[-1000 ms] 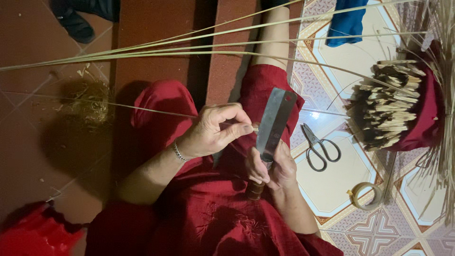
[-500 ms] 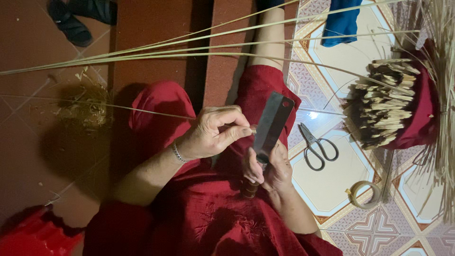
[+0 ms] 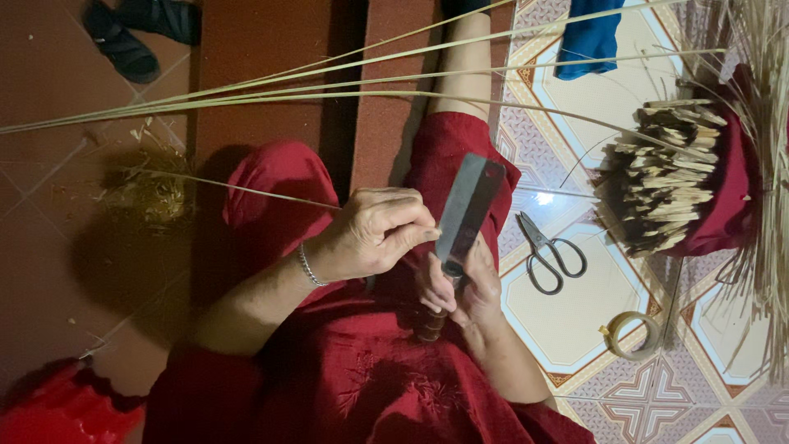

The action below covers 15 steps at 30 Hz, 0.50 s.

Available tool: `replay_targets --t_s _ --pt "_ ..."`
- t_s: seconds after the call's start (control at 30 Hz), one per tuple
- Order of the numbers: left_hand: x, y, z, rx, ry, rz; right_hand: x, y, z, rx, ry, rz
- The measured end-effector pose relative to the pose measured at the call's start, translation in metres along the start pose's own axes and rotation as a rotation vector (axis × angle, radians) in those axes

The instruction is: The person sits on the floor and uses a knife to sharpen the ends of thin wooden sticks. They repeatedly hold a stick in one hand and scrape it with the knife in the other, then set the sharpened stick aside.

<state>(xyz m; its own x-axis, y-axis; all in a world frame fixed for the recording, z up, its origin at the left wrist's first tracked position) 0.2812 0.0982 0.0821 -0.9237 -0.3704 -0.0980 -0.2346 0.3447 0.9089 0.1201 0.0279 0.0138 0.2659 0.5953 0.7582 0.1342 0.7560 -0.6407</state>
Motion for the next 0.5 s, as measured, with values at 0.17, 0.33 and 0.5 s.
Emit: replay_targets --t_s 0.17,0.33,0.5 --pt "-0.005 -0.002 0.005 -0.094 -0.063 0.092 -0.004 0.002 0.006 0.013 0.028 0.031" --pt "-0.012 0.007 0.000 -0.125 -0.072 0.077 0.003 -0.015 0.008 -0.016 0.004 0.059" --pt "-0.020 0.007 -0.007 -0.083 -0.028 0.119 0.013 -0.021 -0.001 -0.041 0.048 0.091"
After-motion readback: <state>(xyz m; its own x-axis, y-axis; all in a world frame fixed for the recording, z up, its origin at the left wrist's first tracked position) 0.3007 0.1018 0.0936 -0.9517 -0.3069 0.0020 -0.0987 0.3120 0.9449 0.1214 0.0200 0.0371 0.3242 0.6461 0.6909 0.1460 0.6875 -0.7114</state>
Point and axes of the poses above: each hand's wrist, its own z-axis away from the middle knuckle, its own x-axis out of the palm, y = z × x, the point moved 5 cm from there along -z, towards the middle knuckle, and after that the axes turned 9 degrees about z, right-handed, at the moved point
